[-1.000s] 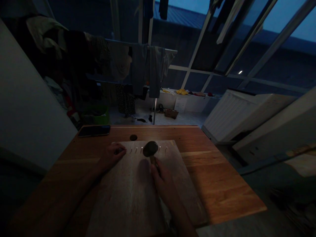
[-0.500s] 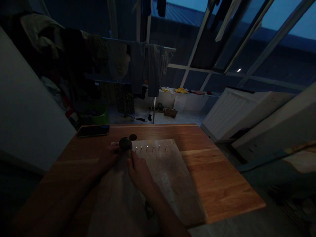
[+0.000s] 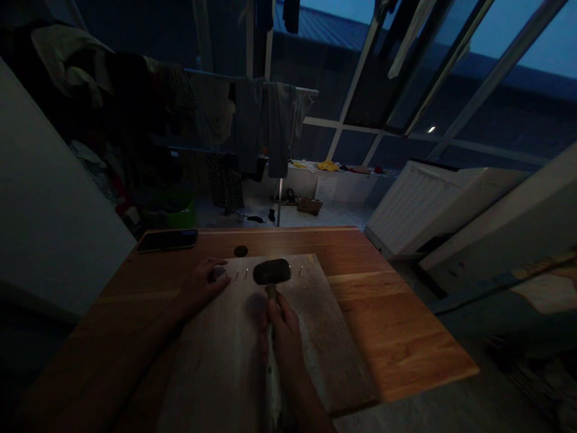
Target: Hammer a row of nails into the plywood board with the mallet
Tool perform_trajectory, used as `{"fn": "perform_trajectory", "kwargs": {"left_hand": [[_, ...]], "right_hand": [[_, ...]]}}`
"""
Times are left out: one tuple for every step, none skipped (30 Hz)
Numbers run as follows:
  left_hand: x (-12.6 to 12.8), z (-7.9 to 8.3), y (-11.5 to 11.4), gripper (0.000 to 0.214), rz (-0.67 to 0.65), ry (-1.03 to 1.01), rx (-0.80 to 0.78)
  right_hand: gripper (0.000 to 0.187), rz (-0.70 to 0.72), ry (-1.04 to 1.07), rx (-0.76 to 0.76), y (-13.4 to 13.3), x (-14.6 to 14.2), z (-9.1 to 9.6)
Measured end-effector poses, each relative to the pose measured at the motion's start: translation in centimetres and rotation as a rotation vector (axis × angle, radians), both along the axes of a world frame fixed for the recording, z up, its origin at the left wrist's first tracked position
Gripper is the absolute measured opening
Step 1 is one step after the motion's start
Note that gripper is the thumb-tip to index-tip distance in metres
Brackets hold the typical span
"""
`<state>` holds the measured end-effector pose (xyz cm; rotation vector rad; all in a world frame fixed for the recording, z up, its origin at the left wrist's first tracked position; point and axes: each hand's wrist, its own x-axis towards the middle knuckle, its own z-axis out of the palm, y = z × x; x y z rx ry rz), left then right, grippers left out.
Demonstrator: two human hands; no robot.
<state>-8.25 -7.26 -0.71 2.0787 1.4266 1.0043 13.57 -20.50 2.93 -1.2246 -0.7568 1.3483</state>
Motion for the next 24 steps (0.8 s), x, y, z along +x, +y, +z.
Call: {"fn": "perform_trajectory", "kwargs": {"left_hand": [[0.0, 0.0, 0.0, 0.04, -0.005, 0.004, -0.003], [0.0, 0.0, 0.0, 0.039, -0.01, 0.004, -0.001], [0.1, 0.0, -0.1, 0.038, -0.013, 0.0, 0.006], [0.1, 0.0, -0.1, 0.037, -0.018, -0.006, 0.018], [0.1, 0.1, -0.2, 0.036, -0.023, -0.015, 0.031], [0.2, 0.2, -0.2, 0.036, -0.025, -0.024, 0.045], [0.2, 0.2, -0.3, 0.036, -0.022, -0.031, 0.055], [0.1, 0.4, -0.3, 0.036, -0.014, -0.035, 0.063], [0.0, 0.5, -0.4, 0.036, 0.0, -0.034, 0.069], [-0.1, 0.6, -0.6, 0.036, 0.019, -0.028, 0.074], [-0.3, 0.7, -0.9, 0.035, 0.037, -0.015, 0.079], [-0.6, 0.8, -1.4, 0.034, 0.046, 0.005, 0.085], [-1.0, 0.8, -2.0, 0.034, 0.049, 0.034, 0.09], [-1.5, 0.8, -2.9, 0.034, 0.054, 0.07, 0.093], [-2.0, 0.8, -4.0, 0.035, 0.07, 0.111, 0.094], [-2.5, 0.7, -5.2, 0.037, 0.095, 0.154, 0.089], [-2.9, 0.6, -6.6, 0.038, 0.152, 0.194, 0.087], [-3.2, 0.5, -8.0, 0.039, 0.212, 0.227, 0.065], [-3.4, 0.4, -9.5, 0.04, 0.256, 0.253, 0.031], [-3.4, 0.4, -10.8, 0.042, 0.293, 0.266, 0.004], [-3.2, 0.4, -11.9, 0.042, 0.305, 0.269, -0.018], [-2.9, 0.5, -12.7, 0.042, 0.307, 0.273, -0.033], [-2.5, 0.7, -13.3, 0.042, 0.3, 0.277, -0.039], [-1.9, 0.9, -13.6, 0.041, 0.284, 0.284, -0.038]], "right_hand": [[0.052, -0.075, 0.052, -0.023, -0.8, 0.9, -0.3], [0.053, -0.136, 0.085, -0.037, -1.5, 1.7, -0.5], [0.054, -0.175, 0.106, -0.054, -2.1, 2.6, -0.7], [0.053, -0.215, 0.116, -0.069, -2.6, 3.3, -0.8], [0.051, -0.243, 0.112, -0.085, -3.0, 4.0, -0.9], [0.049, -0.262, 0.097, -0.101, -3.2, 4.6, -0.9], [0.048, -0.269, 0.065, -0.112, -3.5, 5.0, -0.9], [0.048, -0.258, 0.017, -0.116, -3.6, 5.3, -0.8], [0.049, -0.229, -0.047, -0.113, -3.8, 5.6, -0.9], [0.051, -0.192, -0.129, -0.1, -4.0, 5.9, -1.0], [0.052, -0.15, -0.222, -0.079, -4.3, 6.1, -1.1], [0.054, -0.116, -0.322, -0.056, -4.6, 6.4, -1.4], [0.056, -0.084, -0.424, -0.035, -5.0, 6.8, -1.7], [0.058, -0.065, -0.527, -0.017, -5.4, 7.2, -2.0], [0.06, -0.061, -0.628, 0.001, -6.0, 7.8, -2.4], [0.059, -0.061, -0.727, 0.024, -6.5, 8.4, -2.8], [0.056, -0.061, -0.823, 0.052, -7.1, 9.2, -3.1], [0.051, -0.054, -0.915, 0.089, -7.7, 9.9, -3.5], [0.047, -0.039, -1.004, 0.134, -8.3, 10.7, -3.9], [0.043, -0.028, -1.091, 0.186, -8.8, 11.5, -4.3], [0.04, -0.016, -1.175, 0.241, -9.2, 12.3, -4.7], [0.039, -0.017, -1.26, 0.299, -9.6, 13.1, -5.2], [0.039, -0.025, -1.347, 0.35, -9.8, 13.8, -5.8], [0.041, -0.035, -1.438, 0.401, -10.0, 14.5, -6.4]]}}
